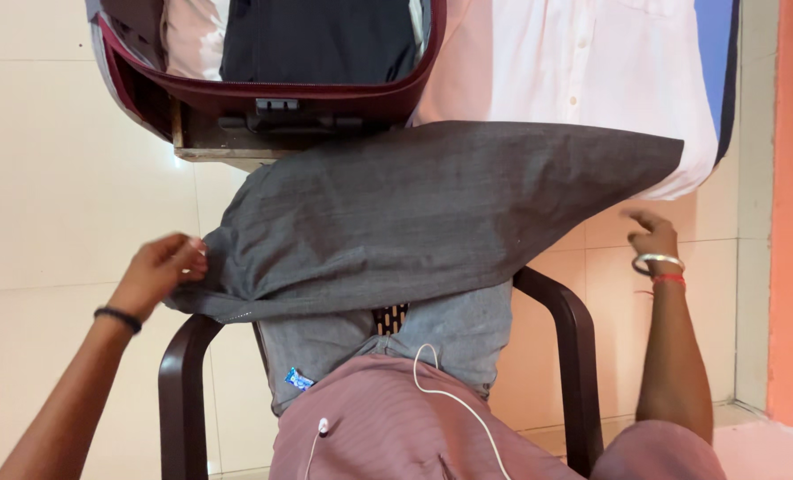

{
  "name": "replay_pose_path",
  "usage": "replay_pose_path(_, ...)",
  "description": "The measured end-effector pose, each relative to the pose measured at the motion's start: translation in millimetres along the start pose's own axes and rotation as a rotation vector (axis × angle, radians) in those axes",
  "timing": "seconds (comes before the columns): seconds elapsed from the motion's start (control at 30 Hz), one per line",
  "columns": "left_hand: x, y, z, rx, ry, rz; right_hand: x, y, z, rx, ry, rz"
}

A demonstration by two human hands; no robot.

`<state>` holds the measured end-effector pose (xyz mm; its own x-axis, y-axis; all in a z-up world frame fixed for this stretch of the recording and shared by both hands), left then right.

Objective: The person folds a pair of trousers and places them into a suitcase, then buttons the collar and front of a white shirt before beginning to fold it.

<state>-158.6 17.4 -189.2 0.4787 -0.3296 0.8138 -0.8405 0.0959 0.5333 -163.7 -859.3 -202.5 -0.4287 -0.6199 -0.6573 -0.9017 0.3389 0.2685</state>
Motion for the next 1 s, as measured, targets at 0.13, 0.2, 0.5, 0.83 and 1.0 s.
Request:
replay_pose_path(0.13,-36.1,-50.3,7.2,0.006,0.047,-0.335,-0.5,-16.8,6.1,0.179,-0.716,0.340)
replay_pose_path(0.2,-45.8,-72.0,24.9,-0.078,-0.002,-0.443,-12.3,-25.5,20.0,0.148,-0.778,0.377)
replay_pose_path(0.5,-87.2,-121.5,78.2,-0.164,0.657,-0.492,-36.3,-29.0,40.6,0.221,-0.901,0.432)
replay_pose_path(0.83,-96.7,-116.9,52.9,-0.048,0.848,-0.344,-46.6,-22.2,-5.8,0.279,-1.033,-0.027)
replay_pose_path(1.0,-80.5,-74.3,-27.5,0.169,0.741,-0.207,-30.7,-29.0,-38.7,0.137,-0.762,0.227)
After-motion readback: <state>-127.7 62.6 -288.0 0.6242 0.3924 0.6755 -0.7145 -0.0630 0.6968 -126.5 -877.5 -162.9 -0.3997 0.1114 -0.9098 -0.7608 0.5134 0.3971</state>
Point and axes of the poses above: each hand's wrist, its own y-axis away from the middle knuckle, its own z-axis out of the palm, x = y × z, the point moved 4 cm from there along -y, towards the middle knuckle, and after that the axes turned 5 degrees about z, right-handed, at the moved point
